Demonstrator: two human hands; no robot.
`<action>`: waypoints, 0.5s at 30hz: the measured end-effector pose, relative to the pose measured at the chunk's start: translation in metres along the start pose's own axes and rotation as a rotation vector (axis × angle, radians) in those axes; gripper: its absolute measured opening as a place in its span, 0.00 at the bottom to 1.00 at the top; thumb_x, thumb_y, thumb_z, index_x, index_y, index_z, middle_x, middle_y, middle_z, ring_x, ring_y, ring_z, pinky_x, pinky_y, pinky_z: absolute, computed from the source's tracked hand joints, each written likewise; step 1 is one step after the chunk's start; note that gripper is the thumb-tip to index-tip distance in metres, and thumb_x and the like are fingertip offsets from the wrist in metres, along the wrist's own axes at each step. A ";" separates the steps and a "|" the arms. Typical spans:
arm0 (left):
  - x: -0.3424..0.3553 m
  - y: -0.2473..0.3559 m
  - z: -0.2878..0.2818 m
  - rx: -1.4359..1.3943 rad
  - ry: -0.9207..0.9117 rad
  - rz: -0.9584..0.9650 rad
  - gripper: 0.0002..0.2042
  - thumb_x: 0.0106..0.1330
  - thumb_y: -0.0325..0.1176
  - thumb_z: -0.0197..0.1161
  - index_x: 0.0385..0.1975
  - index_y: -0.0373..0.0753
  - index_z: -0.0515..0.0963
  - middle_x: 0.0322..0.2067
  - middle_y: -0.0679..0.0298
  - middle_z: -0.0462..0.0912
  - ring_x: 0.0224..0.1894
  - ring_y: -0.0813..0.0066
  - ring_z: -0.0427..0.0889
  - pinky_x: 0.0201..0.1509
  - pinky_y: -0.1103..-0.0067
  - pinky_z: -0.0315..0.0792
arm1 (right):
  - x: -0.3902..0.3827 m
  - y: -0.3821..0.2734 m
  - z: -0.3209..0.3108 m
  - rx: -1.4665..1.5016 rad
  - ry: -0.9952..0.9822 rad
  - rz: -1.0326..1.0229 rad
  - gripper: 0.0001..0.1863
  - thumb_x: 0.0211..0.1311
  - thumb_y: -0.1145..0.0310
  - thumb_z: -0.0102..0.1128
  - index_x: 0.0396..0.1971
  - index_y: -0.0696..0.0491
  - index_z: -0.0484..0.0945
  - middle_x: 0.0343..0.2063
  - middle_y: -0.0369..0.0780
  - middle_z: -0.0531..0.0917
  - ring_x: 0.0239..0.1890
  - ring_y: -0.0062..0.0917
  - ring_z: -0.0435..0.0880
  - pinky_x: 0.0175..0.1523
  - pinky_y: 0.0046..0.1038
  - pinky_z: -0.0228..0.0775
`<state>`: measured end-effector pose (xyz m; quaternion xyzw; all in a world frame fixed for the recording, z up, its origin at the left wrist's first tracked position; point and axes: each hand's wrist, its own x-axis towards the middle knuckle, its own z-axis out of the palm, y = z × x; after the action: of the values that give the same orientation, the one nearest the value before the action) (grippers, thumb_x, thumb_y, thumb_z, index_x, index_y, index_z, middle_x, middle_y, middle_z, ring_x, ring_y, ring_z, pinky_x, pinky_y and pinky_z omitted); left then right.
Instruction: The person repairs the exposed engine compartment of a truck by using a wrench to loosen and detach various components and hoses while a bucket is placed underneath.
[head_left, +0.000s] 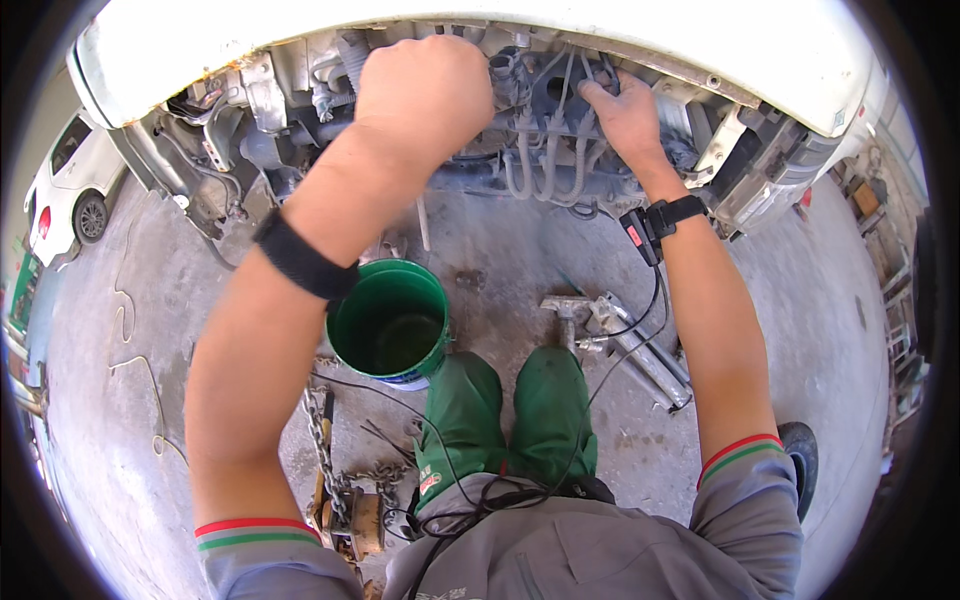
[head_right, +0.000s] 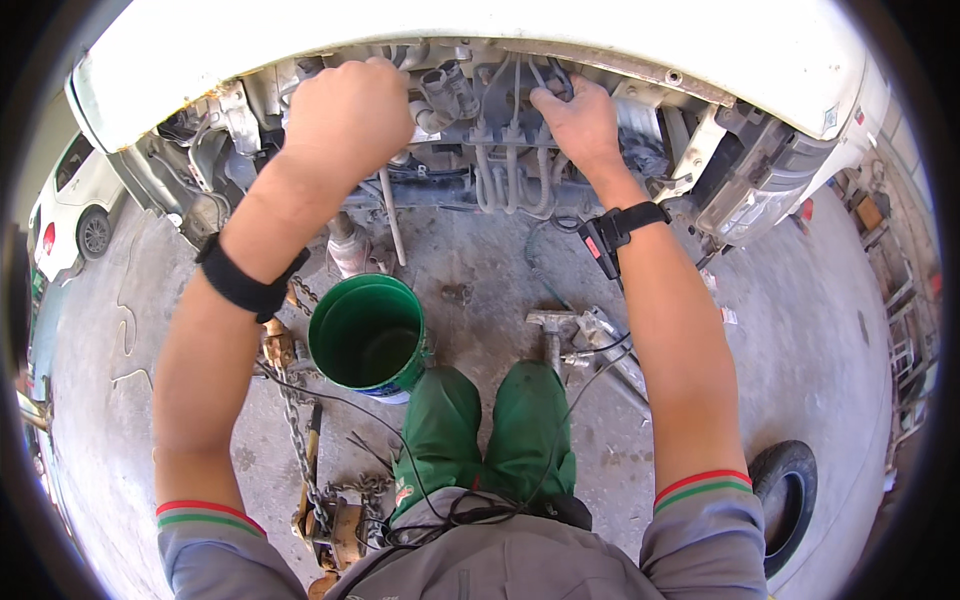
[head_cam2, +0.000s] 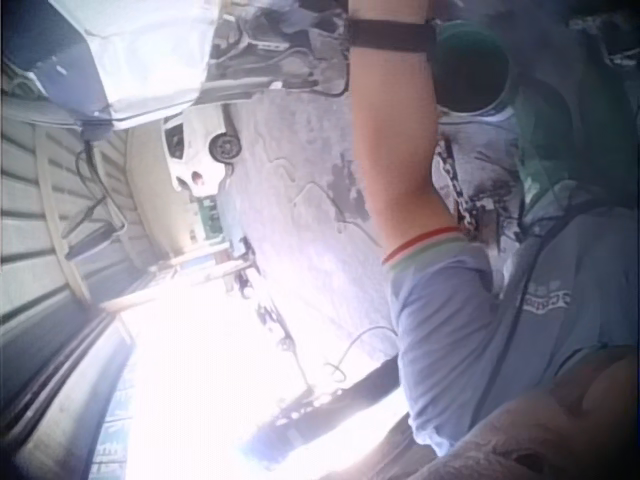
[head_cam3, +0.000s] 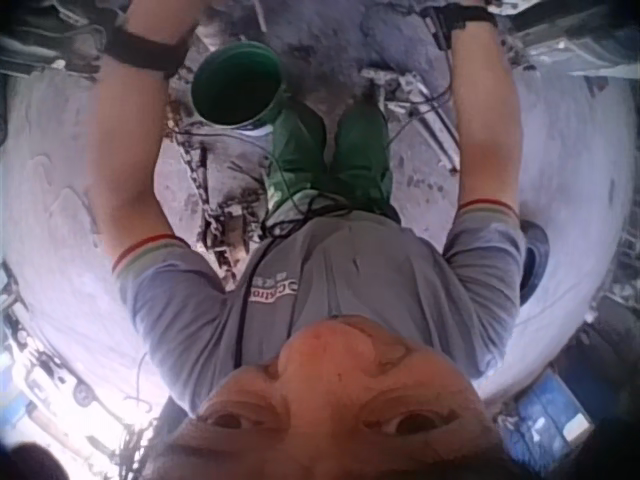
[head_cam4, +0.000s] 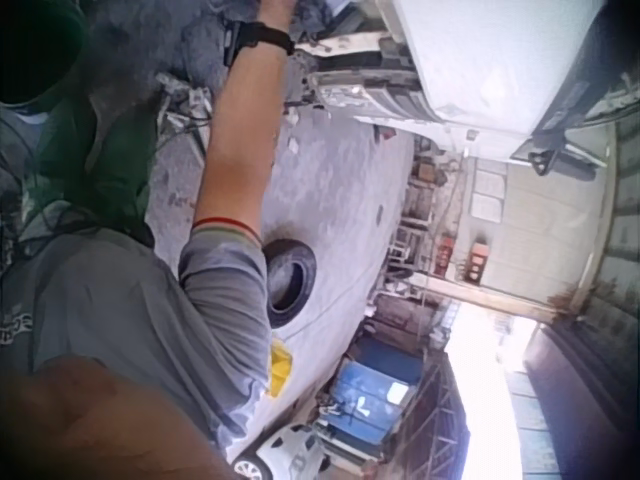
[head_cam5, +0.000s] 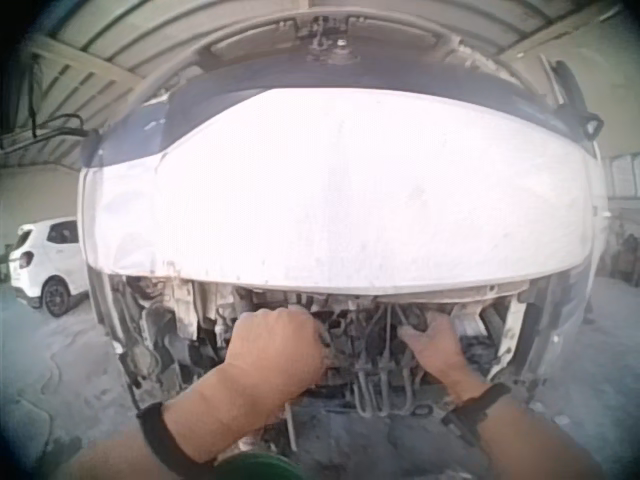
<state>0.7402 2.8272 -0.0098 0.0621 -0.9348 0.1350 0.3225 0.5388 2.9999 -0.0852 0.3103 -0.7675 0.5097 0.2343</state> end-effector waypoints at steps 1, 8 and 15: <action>-0.001 -0.005 0.004 -0.008 -0.007 0.001 0.08 0.60 0.30 0.56 0.29 0.33 0.80 0.26 0.48 0.85 0.30 0.49 0.86 0.36 0.63 0.81 | 0.000 0.001 0.000 -0.001 0.011 -0.018 0.18 0.51 0.57 0.66 0.31 0.59 0.82 0.21 0.39 0.82 0.24 0.24 0.78 0.37 0.27 0.72; -0.006 -0.102 0.052 -0.024 0.310 0.285 0.13 0.71 0.44 0.55 0.30 0.43 0.73 0.15 0.53 0.77 0.21 0.48 0.80 0.23 0.59 0.74 | -0.005 0.002 0.001 0.020 0.050 -0.063 0.19 0.51 0.57 0.65 0.31 0.60 0.81 0.20 0.39 0.82 0.24 0.24 0.76 0.37 0.28 0.72; 0.007 -0.140 0.076 0.018 0.234 0.248 0.12 0.75 0.43 0.50 0.37 0.42 0.74 0.18 0.49 0.77 0.24 0.44 0.79 0.28 0.57 0.73 | -0.003 -0.003 0.008 0.035 0.079 -0.034 0.20 0.50 0.56 0.65 0.31 0.61 0.81 0.21 0.43 0.82 0.25 0.28 0.78 0.39 0.30 0.73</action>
<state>0.7183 2.6712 -0.0337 -0.0668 -0.8901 0.1883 0.4097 0.5426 2.9919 -0.0880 0.3068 -0.7434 0.5308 0.2674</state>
